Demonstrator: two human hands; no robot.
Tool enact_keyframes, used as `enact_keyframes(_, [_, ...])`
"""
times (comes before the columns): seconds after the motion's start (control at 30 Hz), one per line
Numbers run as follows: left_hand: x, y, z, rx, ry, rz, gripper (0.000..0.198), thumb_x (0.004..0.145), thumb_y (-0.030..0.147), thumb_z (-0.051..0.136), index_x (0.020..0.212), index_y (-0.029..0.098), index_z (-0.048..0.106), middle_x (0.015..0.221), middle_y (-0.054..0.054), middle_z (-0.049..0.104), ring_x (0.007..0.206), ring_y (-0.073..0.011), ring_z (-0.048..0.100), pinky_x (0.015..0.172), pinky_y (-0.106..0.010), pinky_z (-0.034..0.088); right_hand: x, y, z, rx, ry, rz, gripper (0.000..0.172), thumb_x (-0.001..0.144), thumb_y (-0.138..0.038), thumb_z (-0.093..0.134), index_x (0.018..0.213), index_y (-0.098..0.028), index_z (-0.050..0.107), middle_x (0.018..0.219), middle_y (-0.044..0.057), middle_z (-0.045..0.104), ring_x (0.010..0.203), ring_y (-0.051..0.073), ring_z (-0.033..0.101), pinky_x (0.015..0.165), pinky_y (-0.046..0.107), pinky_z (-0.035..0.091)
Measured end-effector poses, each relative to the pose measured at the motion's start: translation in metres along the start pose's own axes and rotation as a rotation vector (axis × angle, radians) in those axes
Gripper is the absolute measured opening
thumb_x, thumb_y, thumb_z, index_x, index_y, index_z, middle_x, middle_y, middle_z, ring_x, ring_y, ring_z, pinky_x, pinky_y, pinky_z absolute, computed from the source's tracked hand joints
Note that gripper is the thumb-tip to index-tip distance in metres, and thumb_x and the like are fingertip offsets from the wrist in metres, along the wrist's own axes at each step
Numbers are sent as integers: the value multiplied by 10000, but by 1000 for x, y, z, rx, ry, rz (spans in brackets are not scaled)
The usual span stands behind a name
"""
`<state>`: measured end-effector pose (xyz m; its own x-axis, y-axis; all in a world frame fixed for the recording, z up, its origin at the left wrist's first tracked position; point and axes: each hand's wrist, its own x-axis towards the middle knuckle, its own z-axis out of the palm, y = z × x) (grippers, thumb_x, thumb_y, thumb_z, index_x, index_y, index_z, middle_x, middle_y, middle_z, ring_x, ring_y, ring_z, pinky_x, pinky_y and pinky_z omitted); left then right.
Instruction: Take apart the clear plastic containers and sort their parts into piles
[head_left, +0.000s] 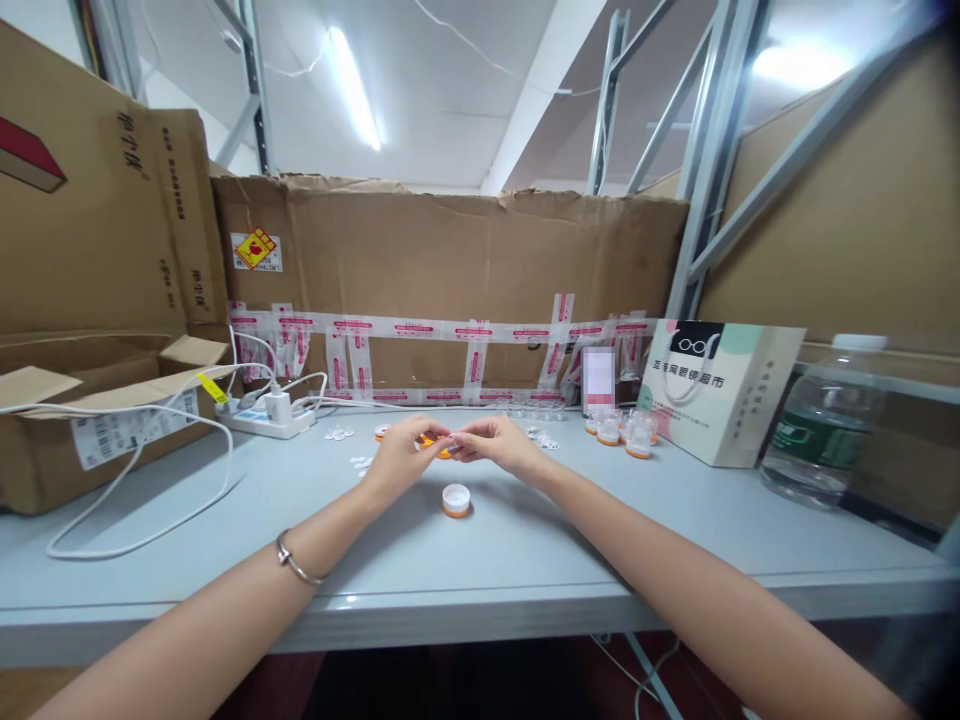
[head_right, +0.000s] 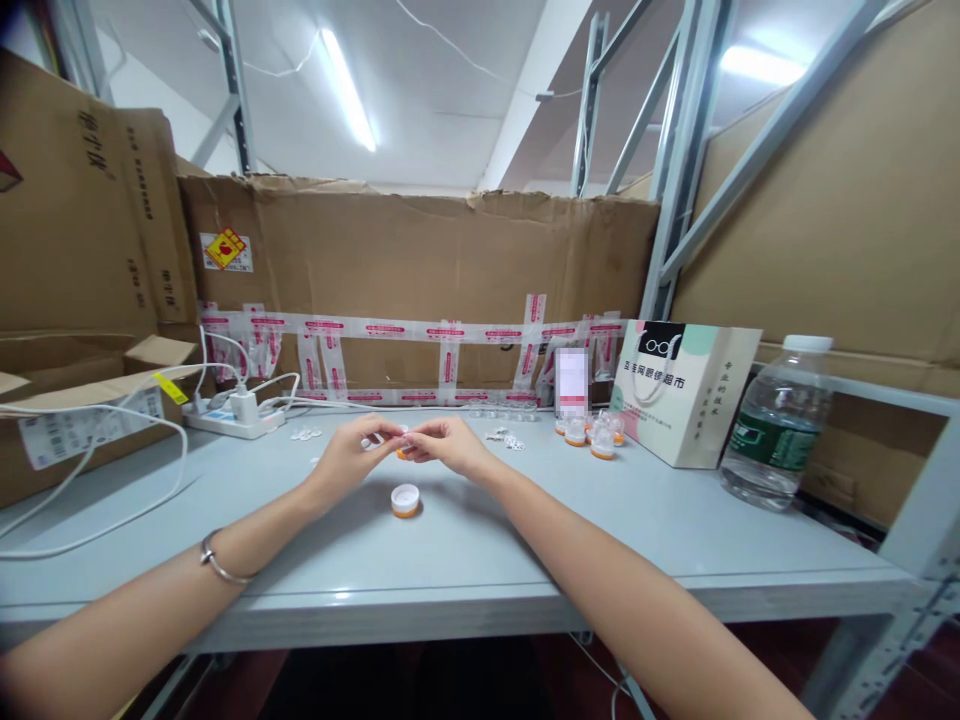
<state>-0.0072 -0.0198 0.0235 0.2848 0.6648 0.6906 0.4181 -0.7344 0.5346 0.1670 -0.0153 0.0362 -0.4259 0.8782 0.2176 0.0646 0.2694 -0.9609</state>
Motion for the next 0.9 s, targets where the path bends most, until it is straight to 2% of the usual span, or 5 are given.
enact_keyframes(0.1, [-2,-1,0,240,27,148,174,796,305,560,895,193,650,811,-44,614,752,-152,558,664,-263,443,2,3,4,71,80,33,390,576,-449,719,792,-127,680,685,51,691,671,146,655,743,314,513])
enact_keyframes(0.3, [-5,2,1,523,-31,274,165,848,214,480,909,202,633,827,-45,626,737,-156,569,663,-268,439,1,2,9,122,103,49,378,570,-455,718,770,-136,691,683,48,694,674,144,661,754,315,513])
enact_keyframes(0.67, [-5,1,4,596,23,429,202,887,224,413,914,168,605,810,-57,638,727,-151,584,669,-265,452,-4,-3,14,-40,114,-161,376,649,-489,623,734,-129,685,679,26,685,648,138,653,693,287,528])
enact_keyframes(0.77, [-4,0,4,573,57,462,209,887,225,411,908,165,609,805,-58,638,717,-147,582,661,-262,452,-3,-2,14,-52,125,-176,381,659,-490,609,745,-126,681,674,28,681,638,143,652,680,290,528])
enact_keyframes(0.9, [-4,0,5,513,46,445,226,888,243,403,902,174,618,799,-64,631,739,-148,581,696,-269,454,-2,1,14,-38,155,-171,361,651,-477,620,720,-127,676,662,28,677,612,136,644,656,282,526])
